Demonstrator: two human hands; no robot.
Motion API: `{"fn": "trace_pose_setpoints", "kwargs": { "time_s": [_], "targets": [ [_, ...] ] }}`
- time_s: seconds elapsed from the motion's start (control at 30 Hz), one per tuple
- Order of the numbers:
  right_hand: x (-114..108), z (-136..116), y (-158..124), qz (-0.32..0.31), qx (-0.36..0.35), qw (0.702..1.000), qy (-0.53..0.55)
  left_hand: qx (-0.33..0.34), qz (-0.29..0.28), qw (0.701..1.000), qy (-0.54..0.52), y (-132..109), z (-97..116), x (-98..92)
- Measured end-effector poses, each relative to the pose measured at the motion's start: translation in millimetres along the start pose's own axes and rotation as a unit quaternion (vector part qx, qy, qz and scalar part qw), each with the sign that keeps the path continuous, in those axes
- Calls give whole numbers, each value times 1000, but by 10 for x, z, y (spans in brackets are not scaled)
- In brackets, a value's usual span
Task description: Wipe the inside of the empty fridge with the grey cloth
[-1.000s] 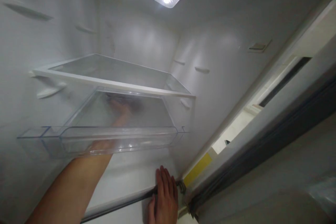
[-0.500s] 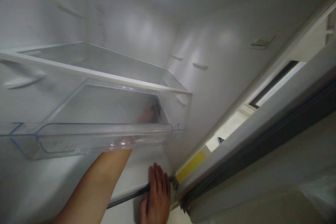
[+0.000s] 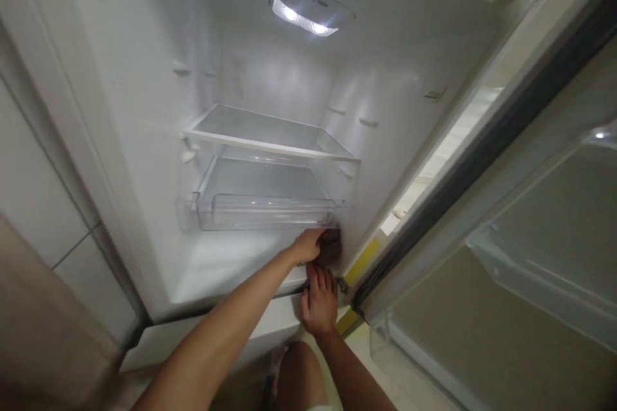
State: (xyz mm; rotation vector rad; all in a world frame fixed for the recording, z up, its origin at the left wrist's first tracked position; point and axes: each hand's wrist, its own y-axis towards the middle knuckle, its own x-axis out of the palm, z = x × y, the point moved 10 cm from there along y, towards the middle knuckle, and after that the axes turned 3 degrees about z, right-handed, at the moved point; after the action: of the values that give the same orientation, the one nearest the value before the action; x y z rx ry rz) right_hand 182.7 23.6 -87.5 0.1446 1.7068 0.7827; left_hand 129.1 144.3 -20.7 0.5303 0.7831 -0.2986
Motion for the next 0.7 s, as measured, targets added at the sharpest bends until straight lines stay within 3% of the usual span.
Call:
{"fn": "trace_pose_setpoints", "kwargs": {
  "time_s": [0.1,0.2,0.33,0.5,0.6,0.7],
  "targets": [
    [24,39,-18,-23,30,999,-3,11,-27,995,100,-272,209,-33],
    [20,26,-26,-12,19,1000,2,-7,-33,979,202,-504,213,-191],
    [4,37,-24,16,7,1000,1,-89,-26,945,315,-812,-182,-693],
    [9,59,-25,19,2,1000,3,-208,-42,890,404,-1415,-813,-1402],
    [11,68,-30,21,2,1000,9,-230,-51,870,434,-1697,-934,-1552],
    [17,75,-35,25,0,1000,16,-236,-56,863,442,-1802,-956,-1512]
  ]
}}
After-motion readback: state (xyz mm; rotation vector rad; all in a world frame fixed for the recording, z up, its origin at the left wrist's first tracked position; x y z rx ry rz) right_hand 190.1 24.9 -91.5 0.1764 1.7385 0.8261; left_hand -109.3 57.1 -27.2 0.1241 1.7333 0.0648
